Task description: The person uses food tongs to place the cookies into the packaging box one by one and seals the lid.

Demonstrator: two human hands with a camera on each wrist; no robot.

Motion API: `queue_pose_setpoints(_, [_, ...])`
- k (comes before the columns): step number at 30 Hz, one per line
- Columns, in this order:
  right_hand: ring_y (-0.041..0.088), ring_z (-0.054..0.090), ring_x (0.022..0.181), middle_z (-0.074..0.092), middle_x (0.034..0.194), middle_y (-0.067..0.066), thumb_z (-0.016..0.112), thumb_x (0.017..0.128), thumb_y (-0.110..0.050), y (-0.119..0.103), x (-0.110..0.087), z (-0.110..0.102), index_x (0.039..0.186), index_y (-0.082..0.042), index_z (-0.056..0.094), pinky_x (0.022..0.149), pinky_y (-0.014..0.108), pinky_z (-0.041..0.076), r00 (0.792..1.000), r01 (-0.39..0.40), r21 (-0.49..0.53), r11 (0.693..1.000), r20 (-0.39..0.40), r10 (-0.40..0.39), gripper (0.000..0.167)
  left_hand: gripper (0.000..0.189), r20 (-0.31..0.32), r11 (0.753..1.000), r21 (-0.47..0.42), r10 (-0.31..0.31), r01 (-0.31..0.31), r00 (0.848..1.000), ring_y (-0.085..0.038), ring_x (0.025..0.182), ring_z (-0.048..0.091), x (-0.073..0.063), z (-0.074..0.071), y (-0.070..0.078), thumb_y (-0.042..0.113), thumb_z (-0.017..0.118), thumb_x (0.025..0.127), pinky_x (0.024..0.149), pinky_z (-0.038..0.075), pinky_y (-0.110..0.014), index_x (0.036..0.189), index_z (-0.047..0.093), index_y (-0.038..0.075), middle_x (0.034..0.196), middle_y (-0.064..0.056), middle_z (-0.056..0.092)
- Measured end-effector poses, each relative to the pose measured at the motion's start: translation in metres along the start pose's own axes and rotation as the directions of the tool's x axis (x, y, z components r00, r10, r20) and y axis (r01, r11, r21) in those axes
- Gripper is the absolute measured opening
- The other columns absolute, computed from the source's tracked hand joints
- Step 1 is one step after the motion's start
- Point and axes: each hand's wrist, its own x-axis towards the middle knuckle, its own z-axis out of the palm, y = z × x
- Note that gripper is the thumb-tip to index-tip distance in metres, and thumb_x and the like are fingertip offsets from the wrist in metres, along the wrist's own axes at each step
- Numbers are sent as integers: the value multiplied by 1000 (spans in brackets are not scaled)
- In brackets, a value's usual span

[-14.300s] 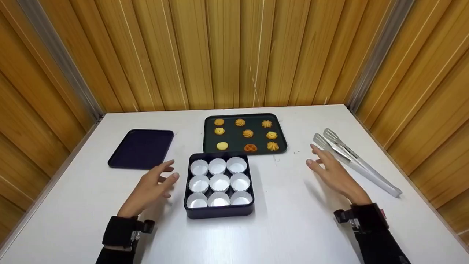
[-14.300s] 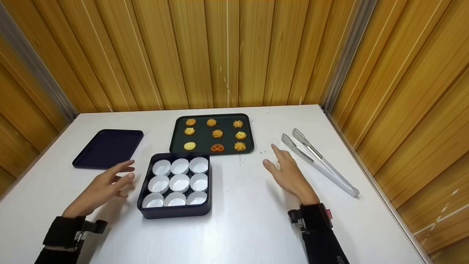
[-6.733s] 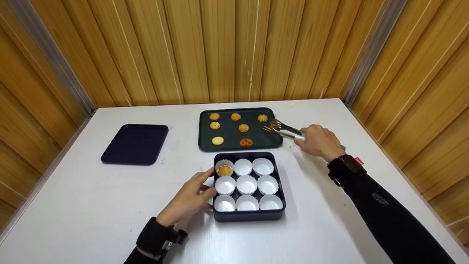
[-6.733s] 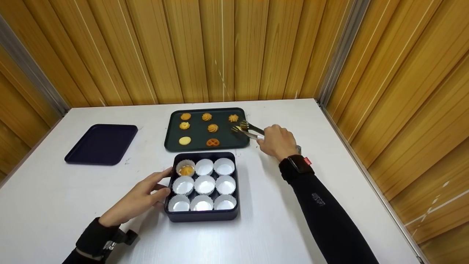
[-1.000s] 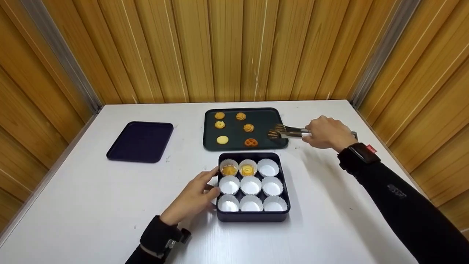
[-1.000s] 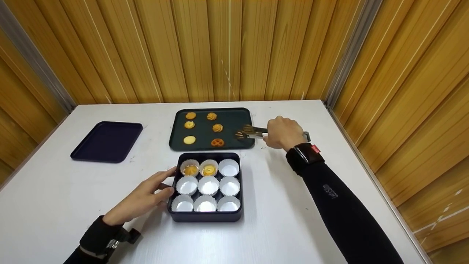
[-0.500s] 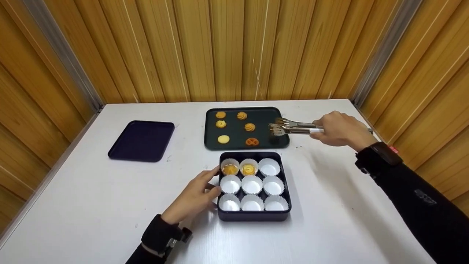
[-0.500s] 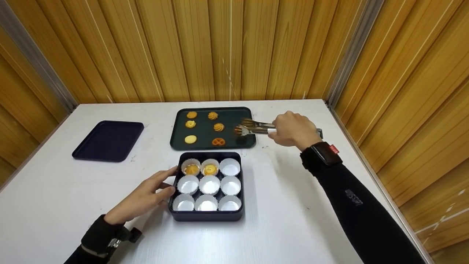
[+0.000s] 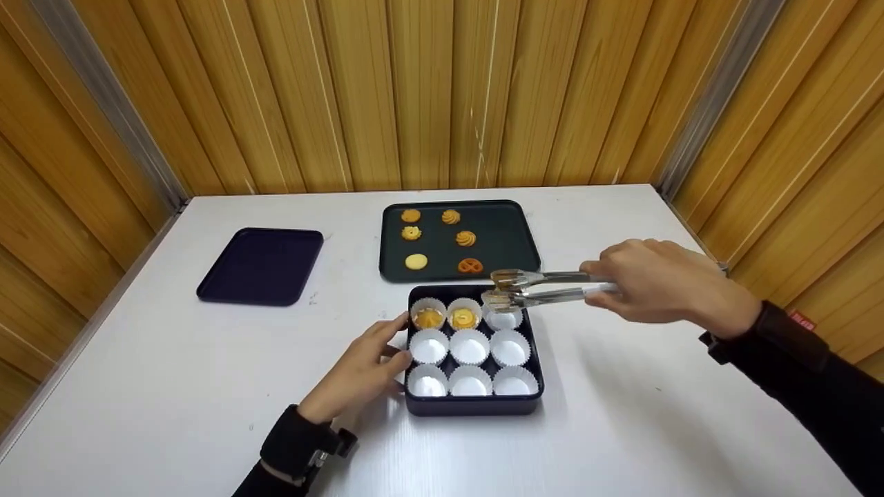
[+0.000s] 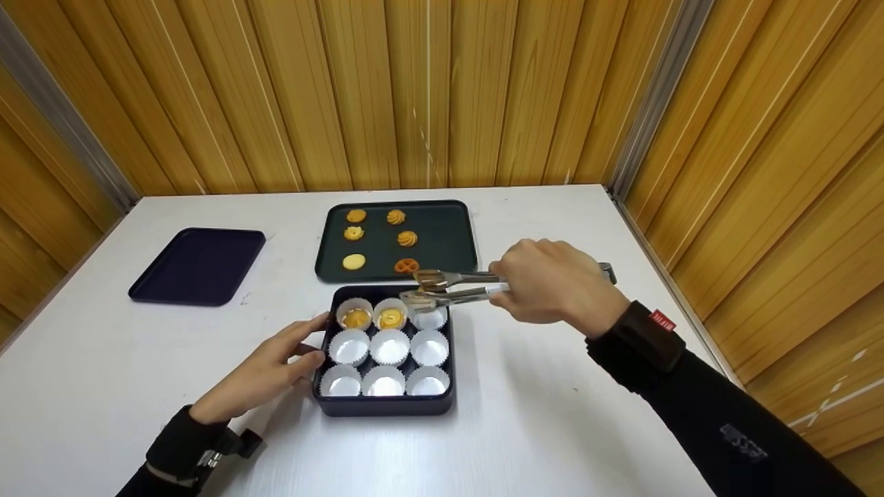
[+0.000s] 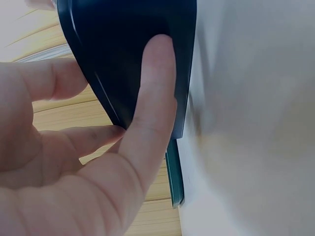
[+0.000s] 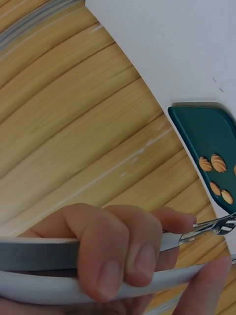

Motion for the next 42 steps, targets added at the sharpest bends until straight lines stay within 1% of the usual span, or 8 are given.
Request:
queue_pose_setpoints(7, [13, 46, 56, 54, 73, -7, 80, 91, -25, -15, 1, 7, 87, -18, 65, 49, 33, 41, 999, -8, -106, 994, -36, 4, 18, 68, -4, 1000, 16, -3, 3, 1000, -36, 120, 67, 0, 0, 1, 15, 63, 104, 100, 58, -48, 165, 36, 4, 155, -21, 51])
queue_pose_setpoints(16, [19, 50, 58, 60, 78, 0, 79, 92, -24, -36, 9, 8, 94, -12, 70, 50, 40, 49, 1000, -24, -199, 980, -18, 20, 15, 67, -7, 1000, 30, -2, 2, 1000, -36, 119, 68, 1, 0, -1, 15, 63, 103, 101, 58, -50, 164, 37, 4, 155, -22, 51])
queue_pose_setpoints(21, [21, 50, 56, 62, 80, 2, 80, 91, -23, -45, 12, 9, 92, -9, 69, 50, 41, 51, 1000, -9, -251, 968, -23, 4, 17, 67, -9, 999, 34, 2, -2, 1000, -36, 119, 68, 1, 0, -1, 15, 63, 103, 102, 57, -50, 164, 37, 4, 154, -22, 51])
queue_pose_setpoints(25, [20, 50, 55, 61, 79, 3, 81, 89, -23, -49, 14, 13, 89, -8, 69, 49, 40, 51, 999, -3, -281, 960, -36, -7, 20, 67, -9, 999, 32, 3, -3, 1000, -36, 119, 68, 0, 0, 0, 15, 62, 103, 99, 59, -48, 164, 37, 3, 154, -22, 51])
queue_pose_setpoints(29, [22, 50, 54, 59, 77, 4, 82, 88, -22, -50, 14, 15, 91, -6, 69, 48, 41, 51, 998, 5, -306, 952, -56, -23, 21, 67, -2, 1000, 13, 5, -5, 1000, -37, 119, 67, 0, 0, 1, 14, 62, 103, 92, 62, -41, 164, 37, 3, 154, -22, 51])
queue_pose_setpoints(35, [24, 52, 55, 60, 78, 5, 81, 88, -22, -45, 9, 10, 97, -7, 72, 49, 43, 52, 998, -10, -262, 965, -58, -6, 20, 67, -1, 1000, 6, 6, -6, 1000, -36, 119, 67, 0, 0, 1, 13, 62, 103, 87, 62, -35, 164, 37, 3, 153, -22, 51])
queue_pose_setpoints(38, [22, 51, 55, 59, 78, 2, 80, 88, -21, -39, 6, 2, 95, -9, 72, 49, 42, 50, 999, -24, -206, 978, -49, 14, 16, 67, -5, 1000, 8, 1, -1, 1000, -35, 118, 67, 0, 0, 0, 13, 62, 103, 88, 62, -36, 164, 37, 4, 153, -22, 51])
queue_pose_setpoints(42, [17, 49, 58, 56, 76, -3, 79, 91, -25, -26, 6, -10, 92, -16, 69, 49, 36, 43, 998, -49, -111, 993, -34, 46, 14, 67, -5, 1000, 4, -8, 8, 1000, -35, 119, 67, 0, 0, 0, 14, 62, 104, 89, 62, -38, 165, 37, 5, 154, -21, 51])
